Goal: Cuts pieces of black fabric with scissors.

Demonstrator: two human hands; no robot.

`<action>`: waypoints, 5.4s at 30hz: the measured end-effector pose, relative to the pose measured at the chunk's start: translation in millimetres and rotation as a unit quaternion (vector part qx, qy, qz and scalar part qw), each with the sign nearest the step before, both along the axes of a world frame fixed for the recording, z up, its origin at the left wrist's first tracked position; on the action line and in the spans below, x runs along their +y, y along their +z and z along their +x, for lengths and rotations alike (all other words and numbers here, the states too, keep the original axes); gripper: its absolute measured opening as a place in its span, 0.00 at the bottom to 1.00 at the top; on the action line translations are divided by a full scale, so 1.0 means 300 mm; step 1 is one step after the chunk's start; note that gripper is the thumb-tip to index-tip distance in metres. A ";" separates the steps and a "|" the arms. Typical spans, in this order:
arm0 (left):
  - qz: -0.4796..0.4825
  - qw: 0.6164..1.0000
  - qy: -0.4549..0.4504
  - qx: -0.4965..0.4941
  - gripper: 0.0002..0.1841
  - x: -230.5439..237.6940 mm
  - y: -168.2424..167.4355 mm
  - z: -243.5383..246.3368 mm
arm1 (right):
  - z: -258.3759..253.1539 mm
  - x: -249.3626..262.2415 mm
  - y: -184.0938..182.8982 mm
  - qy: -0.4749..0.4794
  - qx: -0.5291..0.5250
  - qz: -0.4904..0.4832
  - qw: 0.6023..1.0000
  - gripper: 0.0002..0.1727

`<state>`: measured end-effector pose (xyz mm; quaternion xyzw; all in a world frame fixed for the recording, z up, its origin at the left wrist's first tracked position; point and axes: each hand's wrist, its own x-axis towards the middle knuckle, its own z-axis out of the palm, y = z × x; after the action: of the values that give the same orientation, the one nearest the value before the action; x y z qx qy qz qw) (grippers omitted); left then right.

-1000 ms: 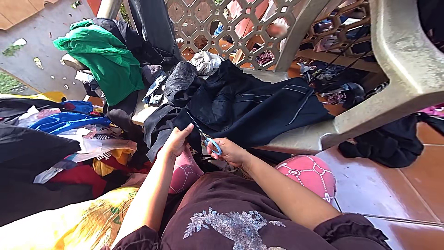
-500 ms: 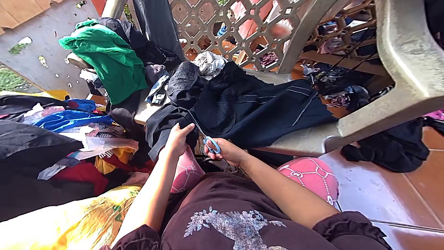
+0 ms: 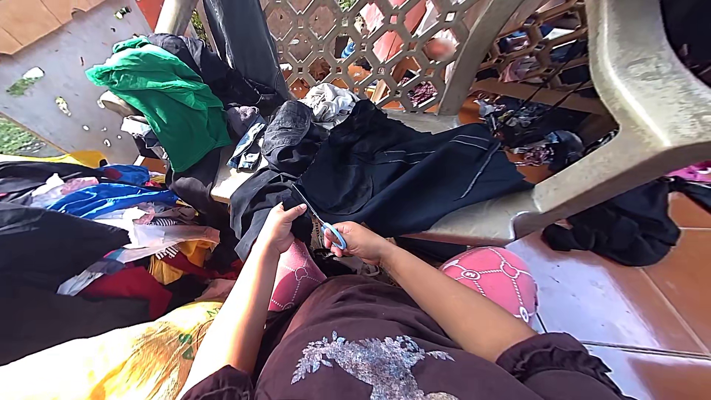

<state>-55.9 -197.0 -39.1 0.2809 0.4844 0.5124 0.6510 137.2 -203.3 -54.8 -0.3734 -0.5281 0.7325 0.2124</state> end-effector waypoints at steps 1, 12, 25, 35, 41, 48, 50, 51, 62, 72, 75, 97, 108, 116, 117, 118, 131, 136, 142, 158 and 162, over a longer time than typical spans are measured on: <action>-0.001 1.000 -0.004 0.004 0.10 -0.002 0.001 -0.001 | 0.000 -0.001 0.000 0.002 0.000 -0.002 1.000 0.17; -0.002 0.998 -0.052 0.026 0.10 -0.020 0.004 0.003 | 0.014 -0.010 -0.008 -0.019 0.015 0.010 1.000 0.15; 0.256 0.780 -0.383 0.424 0.26 -0.059 -0.006 0.277 | 0.281 -0.015 -0.036 -0.297 -0.012 0.125 0.947 0.16; 0.015 0.704 -0.185 0.685 0.42 0.248 0.043 0.127 | 0.452 0.019 -0.140 -0.261 -0.418 0.322 0.808 0.34; 0.005 0.969 -0.060 0.240 0.18 0.255 -0.013 0.062 | 0.512 -0.028 -0.149 -0.265 -0.506 0.303 0.763 0.35; 0.073 0.994 0.068 0.039 0.37 0.223 -0.023 0.081 | 0.577 -0.049 -0.149 -0.275 -0.518 0.321 0.744 0.37; 0.094 0.991 0.094 0.006 0.23 0.193 0.013 0.080 | 0.577 -0.058 -0.150 -0.262 -0.502 0.342 0.750 0.30; 0.105 0.990 0.098 -0.009 0.18 0.174 0.042 0.075 | 0.574 -0.064 -0.140 -0.250 -0.497 0.337 0.760 0.26; 0.448 0.797 -0.010 0.405 0.44 -0.034 0.409 0.002 | 0.579 -0.131 0.138 -0.620 0.049 0.404 0.671 0.11; 0.393 0.803 -0.026 0.447 0.09 0.016 0.418 0.011 | 0.633 -0.128 0.497 -0.637 0.137 0.600 0.465 0.13; 0.267 0.919 -0.105 0.271 0.08 0.074 0.429 0.060 | 0.669 -0.021 0.526 -0.673 -0.009 0.612 0.415 0.12; -0.046 0.978 -0.144 0.143 0.21 0.229 -0.067 0.380 | 0.336 -0.139 0.003 -0.349 0.028 -0.002 0.937 0.18; -0.031 0.982 -0.186 0.004 0.12 0.287 0.150 0.503 | 0.348 -0.231 0.004 -0.356 0.090 -0.039 0.929 0.21; 0.252 0.944 -0.053 -0.207 0.11 0.474 0.461 0.496 | 0.398 -0.281 0.023 -0.450 0.094 0.026 0.888 0.20; 0.249 0.951 -0.088 -0.163 0.15 0.441 0.429 0.472 | 0.408 -0.288 0.017 -0.454 0.089 0.023 0.886 0.20; 0.220 0.961 -0.133 -0.104 0.18 0.393 0.375 0.457 | 0.417 -0.294 0.010 -0.452 0.085 0.017 0.888 0.21; 0.010 0.992 -0.093 -0.083 0.14 0.088 0.023 0.550 | 0.319 -0.356 -0.014 -0.242 0.166 -0.025 0.956 0.28; 0.049 0.991 -0.110 0.053 0.17 0.082 0.038 0.556 | 0.339 -0.346 0.010 -0.270 0.060 -0.001 0.961 0.15; 0.075 0.981 -0.169 0.057 0.14 0.087 0.110 0.469 | 0.384 -0.362 0.010 -0.259 0.006 0.006 0.966 0.11; 0.041 0.994 -0.096 0.034 0.14 0.018 0.031 0.541 | 0.356 -0.367 0.015 -0.299 0.003 -0.048 0.953 0.15; 0.146 0.976 -0.087 0.139 0.16 0.051 0.036 0.510 | 0.393 -0.377 0.020 -0.241 0.054 -0.114 0.962 0.21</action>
<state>96.9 -181.5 -28.4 0.4827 0.4634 0.4752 0.5714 255.0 -316.2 -49.0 -0.4714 -0.3234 0.7339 0.3669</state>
